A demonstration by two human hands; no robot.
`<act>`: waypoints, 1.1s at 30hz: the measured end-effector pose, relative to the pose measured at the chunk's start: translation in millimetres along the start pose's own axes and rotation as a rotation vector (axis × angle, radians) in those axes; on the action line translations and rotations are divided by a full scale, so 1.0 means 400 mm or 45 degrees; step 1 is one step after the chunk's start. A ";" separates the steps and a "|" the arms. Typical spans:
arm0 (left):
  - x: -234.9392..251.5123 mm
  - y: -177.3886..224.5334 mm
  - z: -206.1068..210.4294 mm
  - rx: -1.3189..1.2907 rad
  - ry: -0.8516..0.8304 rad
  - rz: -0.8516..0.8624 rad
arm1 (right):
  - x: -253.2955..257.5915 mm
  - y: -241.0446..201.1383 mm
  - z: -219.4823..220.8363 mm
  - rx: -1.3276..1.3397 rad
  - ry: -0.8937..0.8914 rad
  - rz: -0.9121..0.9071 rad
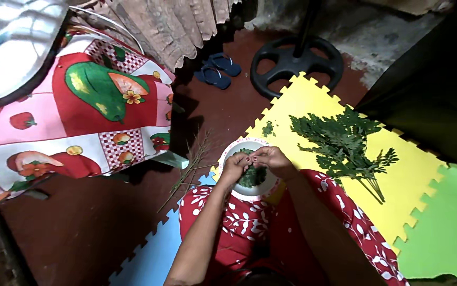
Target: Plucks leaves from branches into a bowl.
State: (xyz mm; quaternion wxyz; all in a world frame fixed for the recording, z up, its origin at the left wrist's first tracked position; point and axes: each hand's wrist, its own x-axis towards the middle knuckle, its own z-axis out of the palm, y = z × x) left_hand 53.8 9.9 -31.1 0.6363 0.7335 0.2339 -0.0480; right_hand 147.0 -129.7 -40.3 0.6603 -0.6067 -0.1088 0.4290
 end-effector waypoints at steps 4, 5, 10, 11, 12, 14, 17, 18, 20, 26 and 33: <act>0.016 0.014 -0.025 -0.215 0.056 0.027 | 0.010 0.003 -0.016 0.061 0.019 -0.001; 0.036 0.022 -0.031 -0.125 0.094 0.034 | 0.012 0.002 -0.023 -0.045 0.024 0.008; 0.205 0.083 0.019 0.641 0.024 0.079 | 0.009 0.002 -0.047 -0.657 -0.173 0.117; 0.246 0.089 0.044 0.748 -0.014 0.070 | 0.009 -0.011 -0.046 -0.740 -0.222 0.197; 0.286 0.089 0.068 0.828 -0.051 0.060 | 0.009 -0.024 -0.047 -0.791 -0.269 0.256; 0.353 0.077 0.109 0.952 -0.123 0.029 | 0.012 -0.036 -0.056 -0.808 -0.304 0.295; 0.423 0.043 0.147 1.151 -0.278 -0.093 | 0.018 -0.045 -0.078 -0.754 -0.227 0.266; 0.435 0.039 0.152 1.196 -0.331 -0.133 | 0.021 -0.051 -0.085 -0.726 -0.183 0.258; 0.420 0.048 0.139 1.134 -0.340 -0.110 | 0.025 -0.047 -0.094 -0.595 -0.026 0.199; 0.213 0.076 0.042 0.292 -0.224 0.088 | 0.040 -0.003 -0.082 0.019 0.386 -0.080; 0.085 0.054 0.051 0.229 0.097 0.229 | 0.015 0.011 -0.043 0.076 0.346 -0.165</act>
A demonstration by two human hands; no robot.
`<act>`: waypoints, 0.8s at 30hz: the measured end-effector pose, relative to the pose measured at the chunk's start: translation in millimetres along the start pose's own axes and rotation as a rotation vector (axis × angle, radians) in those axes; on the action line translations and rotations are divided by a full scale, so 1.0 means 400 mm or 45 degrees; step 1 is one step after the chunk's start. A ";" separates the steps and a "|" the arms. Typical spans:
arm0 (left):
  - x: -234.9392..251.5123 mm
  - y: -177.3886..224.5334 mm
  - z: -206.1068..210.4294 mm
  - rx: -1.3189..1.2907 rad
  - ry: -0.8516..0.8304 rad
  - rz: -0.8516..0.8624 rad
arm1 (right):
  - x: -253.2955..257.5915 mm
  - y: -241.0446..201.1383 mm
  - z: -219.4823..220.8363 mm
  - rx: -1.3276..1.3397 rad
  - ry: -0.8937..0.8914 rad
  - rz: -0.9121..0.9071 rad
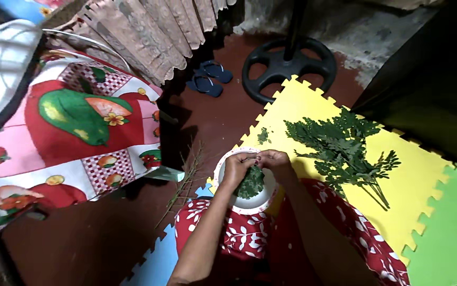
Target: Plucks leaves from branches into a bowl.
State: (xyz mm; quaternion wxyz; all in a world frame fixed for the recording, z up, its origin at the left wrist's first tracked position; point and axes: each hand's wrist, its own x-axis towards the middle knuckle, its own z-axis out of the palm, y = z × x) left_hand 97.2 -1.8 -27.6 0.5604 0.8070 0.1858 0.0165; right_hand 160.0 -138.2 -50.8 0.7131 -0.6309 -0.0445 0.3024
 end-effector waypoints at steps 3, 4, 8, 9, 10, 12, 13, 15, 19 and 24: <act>-0.019 -0.003 -0.010 -0.036 0.076 -0.002 | -0.010 -0.014 0.003 -0.023 -0.100 0.033; -0.024 -0.005 -0.015 -0.067 0.092 -0.008 | -0.011 -0.019 0.009 -0.031 -0.104 0.041; -0.040 -0.016 -0.037 -0.210 0.176 -0.068 | -0.009 -0.027 0.013 -0.072 -0.041 0.066; -0.043 -0.020 -0.046 -0.212 0.190 -0.088 | -0.005 -0.026 0.008 -0.068 -0.020 0.080; -0.047 -0.026 -0.053 -0.189 0.190 -0.107 | -0.002 -0.024 0.003 -0.059 -0.005 0.091; -0.051 -0.031 -0.064 -0.035 0.116 -0.138 | 0.003 -0.022 -0.002 -0.052 -0.005 0.110; -0.052 -0.029 -0.067 0.058 0.055 -0.141 | 0.003 -0.022 0.000 -0.064 -0.016 0.115; -0.050 -0.021 -0.062 0.150 -0.019 -0.134 | -0.001 -0.025 0.009 -0.091 -0.045 0.129; -0.038 -0.010 -0.038 0.203 -0.013 -0.091 | -0.009 -0.026 0.018 -0.094 -0.056 0.113; -0.030 -0.002 -0.035 0.358 -0.085 -0.135 | -0.007 -0.007 0.028 -0.171 -0.121 -0.026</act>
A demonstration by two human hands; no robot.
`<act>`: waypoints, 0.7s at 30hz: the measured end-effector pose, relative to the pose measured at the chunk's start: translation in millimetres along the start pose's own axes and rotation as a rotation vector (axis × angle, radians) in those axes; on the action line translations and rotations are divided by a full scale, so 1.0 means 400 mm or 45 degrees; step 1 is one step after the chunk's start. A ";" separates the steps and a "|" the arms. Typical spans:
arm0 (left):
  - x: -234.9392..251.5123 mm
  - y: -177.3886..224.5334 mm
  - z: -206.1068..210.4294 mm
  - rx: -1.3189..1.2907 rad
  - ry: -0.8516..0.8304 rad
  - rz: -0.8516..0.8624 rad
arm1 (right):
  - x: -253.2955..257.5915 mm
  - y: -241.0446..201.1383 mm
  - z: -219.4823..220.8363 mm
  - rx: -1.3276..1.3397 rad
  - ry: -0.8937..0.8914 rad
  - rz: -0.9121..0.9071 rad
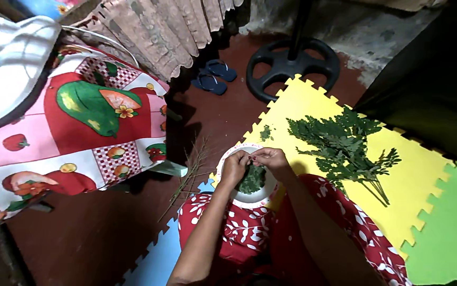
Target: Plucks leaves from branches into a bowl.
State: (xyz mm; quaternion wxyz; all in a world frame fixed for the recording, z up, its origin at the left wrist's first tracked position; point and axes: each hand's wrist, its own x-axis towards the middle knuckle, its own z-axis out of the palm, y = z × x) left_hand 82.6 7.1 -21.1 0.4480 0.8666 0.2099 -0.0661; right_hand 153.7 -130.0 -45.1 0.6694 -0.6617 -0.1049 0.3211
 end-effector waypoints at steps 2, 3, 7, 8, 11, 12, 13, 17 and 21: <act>0.002 0.006 -0.005 0.114 -0.047 -0.039 | 0.004 0.010 0.002 -0.250 -0.048 -0.018; 0.005 0.010 -0.008 0.158 -0.052 -0.062 | 0.007 0.017 -0.002 -0.408 -0.120 -0.015; 0.051 0.028 -0.005 0.212 -0.003 -0.112 | 0.010 0.004 -0.021 -0.815 -0.357 0.002; 0.074 0.036 0.001 0.227 -0.010 -0.102 | 0.013 -0.007 -0.036 -0.799 -0.275 0.010; 0.164 0.057 0.030 0.284 -0.079 -0.054 | 0.075 -0.011 -0.109 -0.835 0.061 0.144; 0.194 0.061 0.047 0.321 -0.088 -0.025 | 0.100 0.001 -0.131 -0.827 0.161 0.191; 0.221 0.066 0.061 0.363 -0.106 -0.013 | 0.126 0.020 -0.148 -0.826 0.226 0.242; 0.265 0.072 0.061 0.409 -0.115 0.018 | 0.209 0.081 -0.155 -0.892 0.241 0.438; 0.218 0.021 -0.006 0.328 -0.072 -0.018 | 0.261 0.099 -0.130 -1.096 0.198 0.494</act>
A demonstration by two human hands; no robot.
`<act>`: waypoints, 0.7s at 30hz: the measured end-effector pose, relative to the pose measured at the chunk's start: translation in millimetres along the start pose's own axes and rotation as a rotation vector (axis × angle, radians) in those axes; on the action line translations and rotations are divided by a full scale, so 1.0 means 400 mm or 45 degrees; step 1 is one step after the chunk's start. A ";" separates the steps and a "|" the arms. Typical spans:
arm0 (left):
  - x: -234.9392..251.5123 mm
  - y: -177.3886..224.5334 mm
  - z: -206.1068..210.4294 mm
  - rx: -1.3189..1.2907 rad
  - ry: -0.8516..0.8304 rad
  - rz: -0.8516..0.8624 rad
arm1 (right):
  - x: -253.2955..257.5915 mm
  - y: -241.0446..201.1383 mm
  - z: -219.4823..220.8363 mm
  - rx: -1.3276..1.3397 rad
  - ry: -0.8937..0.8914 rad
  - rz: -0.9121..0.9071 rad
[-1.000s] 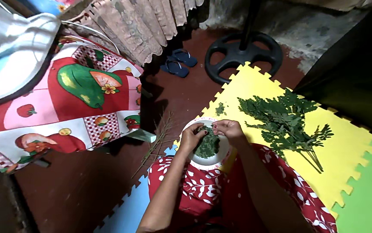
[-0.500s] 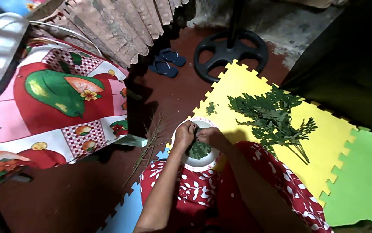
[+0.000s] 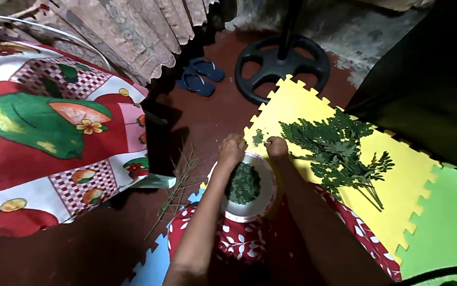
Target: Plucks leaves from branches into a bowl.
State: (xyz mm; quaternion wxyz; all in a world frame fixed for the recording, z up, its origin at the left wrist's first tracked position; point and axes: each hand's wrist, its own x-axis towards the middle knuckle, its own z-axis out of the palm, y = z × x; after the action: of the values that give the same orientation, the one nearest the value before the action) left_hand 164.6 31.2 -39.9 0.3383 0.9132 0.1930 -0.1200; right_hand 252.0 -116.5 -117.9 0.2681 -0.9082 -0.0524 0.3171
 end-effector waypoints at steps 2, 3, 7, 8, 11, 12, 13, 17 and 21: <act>-0.044 -0.044 -0.024 -0.029 -0.007 -0.073 | 0.008 -0.011 0.012 -0.131 -0.015 0.010; -0.067 -0.062 -0.034 -0.044 -0.025 -0.132 | 0.008 -0.013 0.017 -0.161 -0.019 0.019; -0.146 -0.142 -0.053 -0.114 0.032 -0.275 | 0.016 0.025 -0.003 0.085 0.042 0.054; -0.163 -0.166 -0.050 -0.127 0.056 -0.287 | 0.011 0.038 -0.012 0.220 0.082 0.040; -0.203 -0.203 -0.038 -0.142 0.004 -0.357 | -0.041 0.039 -0.039 0.623 0.149 -0.014; -0.214 -0.205 -0.033 -0.138 -0.039 -0.390 | -0.070 0.027 -0.044 0.723 0.138 -0.056; -0.221 -0.204 -0.027 -0.129 -0.078 -0.420 | -0.101 0.014 -0.047 0.743 0.089 -0.116; -0.247 -0.194 -0.010 -0.104 -0.168 -0.388 | -0.206 -0.034 -0.058 0.162 -0.185 -0.343; -0.271 -0.219 0.014 -0.199 -0.255 -0.239 | -0.207 -0.035 -0.072 0.152 0.103 -0.300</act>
State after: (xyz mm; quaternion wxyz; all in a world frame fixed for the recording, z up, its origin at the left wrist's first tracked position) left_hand 29.2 58.9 -56.2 0.4131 0.8456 0.2516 -0.2260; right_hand 204.7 -139.6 -46.6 0.3590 -0.8902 -0.1287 0.2492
